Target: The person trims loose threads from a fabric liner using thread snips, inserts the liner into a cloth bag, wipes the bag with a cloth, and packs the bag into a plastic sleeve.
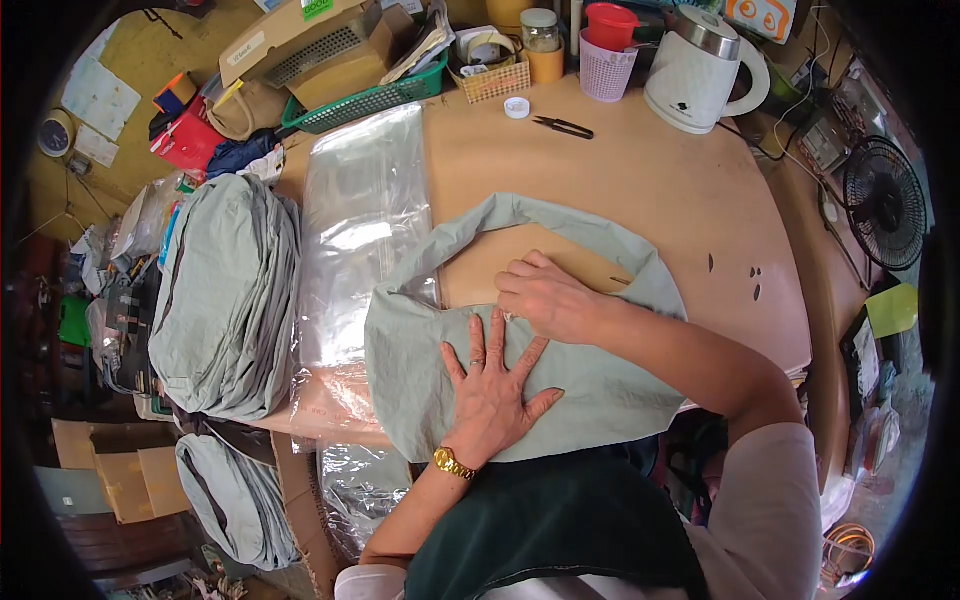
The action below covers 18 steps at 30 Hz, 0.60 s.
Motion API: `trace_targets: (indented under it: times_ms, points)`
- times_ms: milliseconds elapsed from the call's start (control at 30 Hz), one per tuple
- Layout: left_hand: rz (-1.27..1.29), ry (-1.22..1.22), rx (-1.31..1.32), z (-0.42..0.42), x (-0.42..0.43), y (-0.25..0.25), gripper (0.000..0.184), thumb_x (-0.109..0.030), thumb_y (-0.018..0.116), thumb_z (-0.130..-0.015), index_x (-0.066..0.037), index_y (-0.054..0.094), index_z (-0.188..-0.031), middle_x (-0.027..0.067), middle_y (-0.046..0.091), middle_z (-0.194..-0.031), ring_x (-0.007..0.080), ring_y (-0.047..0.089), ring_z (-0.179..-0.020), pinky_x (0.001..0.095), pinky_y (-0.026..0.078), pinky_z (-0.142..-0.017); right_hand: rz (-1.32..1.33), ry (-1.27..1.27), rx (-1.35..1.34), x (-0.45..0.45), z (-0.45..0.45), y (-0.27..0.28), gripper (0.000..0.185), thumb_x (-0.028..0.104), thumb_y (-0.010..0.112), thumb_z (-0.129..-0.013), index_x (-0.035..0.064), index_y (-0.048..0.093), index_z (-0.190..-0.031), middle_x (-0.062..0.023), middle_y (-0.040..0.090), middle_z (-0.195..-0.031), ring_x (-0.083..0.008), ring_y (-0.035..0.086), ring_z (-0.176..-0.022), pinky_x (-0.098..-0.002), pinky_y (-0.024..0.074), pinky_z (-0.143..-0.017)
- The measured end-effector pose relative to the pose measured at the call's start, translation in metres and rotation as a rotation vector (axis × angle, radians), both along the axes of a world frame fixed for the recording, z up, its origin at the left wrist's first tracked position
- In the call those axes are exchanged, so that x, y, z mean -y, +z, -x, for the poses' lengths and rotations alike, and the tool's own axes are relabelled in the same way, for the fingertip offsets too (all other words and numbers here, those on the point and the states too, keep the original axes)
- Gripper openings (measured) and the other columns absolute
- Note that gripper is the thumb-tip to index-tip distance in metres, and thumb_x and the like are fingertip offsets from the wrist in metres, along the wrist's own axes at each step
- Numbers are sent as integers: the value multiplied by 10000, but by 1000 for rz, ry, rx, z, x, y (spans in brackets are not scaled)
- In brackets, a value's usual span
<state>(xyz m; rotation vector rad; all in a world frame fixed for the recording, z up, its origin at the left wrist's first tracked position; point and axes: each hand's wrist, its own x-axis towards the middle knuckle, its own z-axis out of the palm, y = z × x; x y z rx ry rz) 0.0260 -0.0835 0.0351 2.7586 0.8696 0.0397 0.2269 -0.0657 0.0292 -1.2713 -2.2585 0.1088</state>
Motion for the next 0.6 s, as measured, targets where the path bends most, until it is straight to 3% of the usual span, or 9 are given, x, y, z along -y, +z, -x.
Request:
trace_targets:
  times_ms: [233, 467, 600]
  points:
    - [9, -3, 11, 2, -1, -1, 730, -627, 567, -852, -281, 412, -1477, 256, 130, -1583, 513, 135, -1434, 763, 127, -1030, 114, -31, 137, 21, -25, 4, 80, 85, 621, -734, 86, 628, -814, -52, 559, -900, -233, 543, -957, -366, 389, -858]
    - [-6, 9, 26, 3, 1, 0, 740, -625, 576, -850, -268, 410, -1477, 252, 152, -1580, 507, 157, -1431, 758, 138, -1035, 23, -98, 23, 13, 3, -7, 88, 78, 617, -735, 91, 636, -820, -54, 555, -913, -237, 542, -969, -374, 388, -855]
    - [4, 11, 40, 3, 2, 0, 735, -617, 581, -852, -268, 412, -1476, 244, 149, -1584, 508, 152, -1434, 756, 141, -1038, 63, -286, 78, 49, -28, 6, 72, 73, 618, -773, 100, 637, -837, -61, 552, -912, -247, 549, -963, -378, 402, -841]
